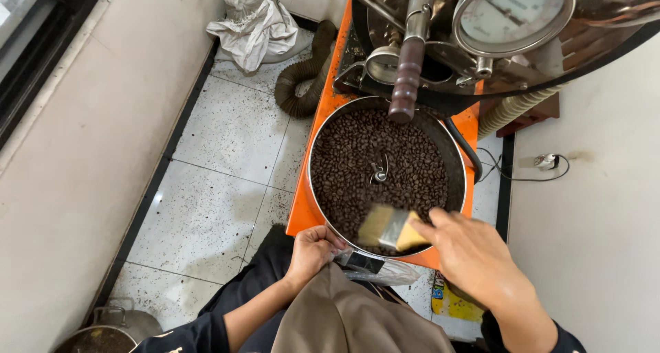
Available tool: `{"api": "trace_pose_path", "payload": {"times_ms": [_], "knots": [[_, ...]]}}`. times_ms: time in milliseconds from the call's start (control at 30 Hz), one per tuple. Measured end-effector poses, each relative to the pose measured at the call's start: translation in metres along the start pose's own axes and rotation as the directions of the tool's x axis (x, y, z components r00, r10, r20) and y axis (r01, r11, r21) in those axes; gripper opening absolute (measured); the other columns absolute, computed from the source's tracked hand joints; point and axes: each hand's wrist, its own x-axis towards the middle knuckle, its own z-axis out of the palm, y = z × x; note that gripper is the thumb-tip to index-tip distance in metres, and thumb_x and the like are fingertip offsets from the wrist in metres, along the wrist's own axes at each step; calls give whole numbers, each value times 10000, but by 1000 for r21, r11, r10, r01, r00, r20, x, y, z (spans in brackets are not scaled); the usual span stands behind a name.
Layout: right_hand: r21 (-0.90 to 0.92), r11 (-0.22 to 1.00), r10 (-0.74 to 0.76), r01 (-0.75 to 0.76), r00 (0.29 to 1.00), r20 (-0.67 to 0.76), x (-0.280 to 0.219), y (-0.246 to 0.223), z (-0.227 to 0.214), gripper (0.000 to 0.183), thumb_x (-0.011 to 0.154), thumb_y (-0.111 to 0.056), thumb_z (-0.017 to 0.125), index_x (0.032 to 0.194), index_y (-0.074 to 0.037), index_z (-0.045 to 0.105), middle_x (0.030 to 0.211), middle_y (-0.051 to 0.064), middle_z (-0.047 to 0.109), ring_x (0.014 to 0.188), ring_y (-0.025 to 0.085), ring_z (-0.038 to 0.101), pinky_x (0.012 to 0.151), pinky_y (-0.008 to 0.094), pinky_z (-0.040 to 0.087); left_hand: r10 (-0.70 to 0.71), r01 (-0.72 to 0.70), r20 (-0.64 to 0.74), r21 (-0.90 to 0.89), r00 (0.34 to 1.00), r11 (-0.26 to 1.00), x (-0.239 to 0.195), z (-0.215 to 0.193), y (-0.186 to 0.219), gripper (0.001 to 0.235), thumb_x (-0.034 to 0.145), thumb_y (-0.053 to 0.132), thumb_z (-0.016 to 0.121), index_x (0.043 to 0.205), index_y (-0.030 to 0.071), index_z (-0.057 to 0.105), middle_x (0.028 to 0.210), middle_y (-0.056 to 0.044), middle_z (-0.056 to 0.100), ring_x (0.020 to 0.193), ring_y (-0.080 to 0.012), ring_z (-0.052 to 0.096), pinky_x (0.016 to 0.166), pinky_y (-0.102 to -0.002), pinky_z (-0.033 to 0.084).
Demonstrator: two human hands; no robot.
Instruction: The person stirs roasted coffee beans in a large metal cooling tray using a wooden-handled brush. The beans are continuously agitated to ensure even cooling after roasting.
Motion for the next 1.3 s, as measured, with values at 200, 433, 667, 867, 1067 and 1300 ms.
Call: {"api": "trace_pose_path", "payload": {"times_ms": [200, 433, 667, 867, 1067, 1300], "knots": [[15, 981, -178, 193, 927, -330, 57, -17, -4, 703, 765, 168, 528, 1377, -177, 548, 924, 75, 514, 705, 245, 583, 528, 388, 484, 4, -4, 17, -26, 1000, 1000, 5, -2, -8, 267, 591, -128, 457, 608, -40, 709, 692, -150, 734, 699, -218, 674, 638, -272, 534], [100, 994, 0, 40, 930, -368, 136, 10, 6, 665, 847, 128, 506, 1437, -178, 515, 1097, 170, 536, 849, 293, 603, 611, 388, 612, 2, -2, -3, 19, 1000, 1000, 6, -2, -10, 276, 565, -100, 429, 583, -32, 696, 683, -144, 744, 711, -214, 679, 678, -267, 531], [114, 934, 355, -338, 914, -197, 108, 47, 15, 570, 948, -7, 510, 1499, -142, 452, 1089, 116, 488, 1020, 334, 558, 685, 459, 617, -21, 22, 17, -55, 1000, 998, 3, -2, -6, 251, 585, -120, 461, 612, -43, 698, 704, -163, 732, 705, -225, 655, 638, -280, 509], [-1, 931, 358, -366, 912, -201, 65, 58, 71, 258, 899, -60, 513, 1098, -72, 677, 972, 133, 689, 678, 301, 713, 519, 404, 557, -16, 19, 34, -90, 999, 996, 0, -3, -2, 305, 602, -140, 404, 634, -65, 699, 717, -186, 724, 693, -237, 649, 645, -290, 535], [44, 937, 347, -347, 938, -1, 23, 20, 60, 307, 998, -50, 395, 1249, -79, 570, 874, 86, 668, 718, 301, 713, 587, 454, 593, -19, 23, 51, -79, 999, 997, 1, -5, -4, 293, 643, -148, 447, 670, -53, 723, 735, -156, 731, 709, -215, 638, 644, -274, 500], [309, 937, 135, -165, 984, 116, 15, -10, 35, 392, 874, 75, 429, 1182, -34, 645, 790, 95, 640, 574, 191, 621, 507, 317, 529, -54, 55, 13, -72, 998, 996, 2, -1, -2, 239, 664, -164, 511, 689, -86, 735, 688, -194, 716, 543, -138, 548, 493, -227, 390]]}}
